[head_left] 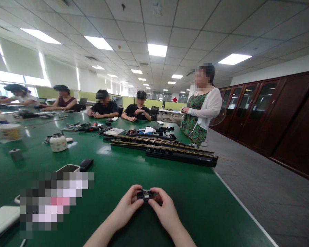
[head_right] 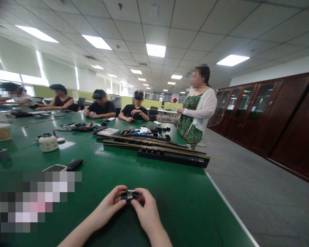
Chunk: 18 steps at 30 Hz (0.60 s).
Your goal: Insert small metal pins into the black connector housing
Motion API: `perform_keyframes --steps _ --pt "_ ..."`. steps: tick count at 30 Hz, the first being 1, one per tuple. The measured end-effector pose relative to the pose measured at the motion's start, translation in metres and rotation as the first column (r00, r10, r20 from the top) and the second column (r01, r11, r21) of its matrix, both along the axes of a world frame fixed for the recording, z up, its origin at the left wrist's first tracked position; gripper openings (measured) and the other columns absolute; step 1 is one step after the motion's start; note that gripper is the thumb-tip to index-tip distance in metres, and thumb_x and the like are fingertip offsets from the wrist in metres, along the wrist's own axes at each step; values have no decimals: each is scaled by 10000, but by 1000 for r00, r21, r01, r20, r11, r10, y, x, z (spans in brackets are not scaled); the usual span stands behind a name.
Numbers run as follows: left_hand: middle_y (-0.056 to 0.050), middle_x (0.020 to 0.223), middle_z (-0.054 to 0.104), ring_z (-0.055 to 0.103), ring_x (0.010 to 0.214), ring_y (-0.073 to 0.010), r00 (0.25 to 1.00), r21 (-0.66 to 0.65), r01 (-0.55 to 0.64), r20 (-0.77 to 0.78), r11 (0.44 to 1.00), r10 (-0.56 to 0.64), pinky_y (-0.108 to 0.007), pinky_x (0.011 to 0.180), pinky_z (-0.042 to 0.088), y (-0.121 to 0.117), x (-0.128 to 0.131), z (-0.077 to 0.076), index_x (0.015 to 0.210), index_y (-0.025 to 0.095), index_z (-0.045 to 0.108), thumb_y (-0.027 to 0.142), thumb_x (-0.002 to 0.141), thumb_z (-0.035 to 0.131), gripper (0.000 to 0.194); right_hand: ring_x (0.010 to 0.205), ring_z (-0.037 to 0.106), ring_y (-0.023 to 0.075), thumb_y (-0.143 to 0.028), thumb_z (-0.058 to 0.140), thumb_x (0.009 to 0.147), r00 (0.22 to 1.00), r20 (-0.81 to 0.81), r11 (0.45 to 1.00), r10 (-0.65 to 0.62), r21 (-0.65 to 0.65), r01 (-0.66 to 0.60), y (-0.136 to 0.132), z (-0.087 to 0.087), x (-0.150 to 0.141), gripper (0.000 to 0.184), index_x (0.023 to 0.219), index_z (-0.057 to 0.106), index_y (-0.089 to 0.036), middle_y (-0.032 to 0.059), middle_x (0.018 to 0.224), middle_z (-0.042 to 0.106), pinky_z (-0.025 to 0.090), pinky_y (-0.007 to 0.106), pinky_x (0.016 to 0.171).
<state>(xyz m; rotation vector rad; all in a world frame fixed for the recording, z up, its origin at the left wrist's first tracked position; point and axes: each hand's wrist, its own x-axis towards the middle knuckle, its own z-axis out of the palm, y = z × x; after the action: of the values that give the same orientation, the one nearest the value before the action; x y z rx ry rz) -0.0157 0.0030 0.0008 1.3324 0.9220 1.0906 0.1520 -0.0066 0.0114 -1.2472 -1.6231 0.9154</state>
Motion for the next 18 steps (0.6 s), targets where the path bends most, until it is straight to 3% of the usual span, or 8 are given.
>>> perform_keyframes --steps 8,18 --pt "-83 1064 603 560 1052 -246 996 -46 31 89 998 -26 -418 944 379 3 -1 -4 1069 216 411 374 627 703 553 746 601 161 -243 581 700 1000 10 1000 -6 -2 6 0 0 0 273 971 602 -211 5 804 641 467 283 739" --pt "-34 929 643 605 921 -213 995 -40 57 80 998 -53 -378 853 414 1 -1 1 968 223 430 405 652 685 444 752 593 163 -271 569 714 999 43 1000 -6 -4 6 0 1 0 259 963 610 -213 7 800 642 467 286 742"
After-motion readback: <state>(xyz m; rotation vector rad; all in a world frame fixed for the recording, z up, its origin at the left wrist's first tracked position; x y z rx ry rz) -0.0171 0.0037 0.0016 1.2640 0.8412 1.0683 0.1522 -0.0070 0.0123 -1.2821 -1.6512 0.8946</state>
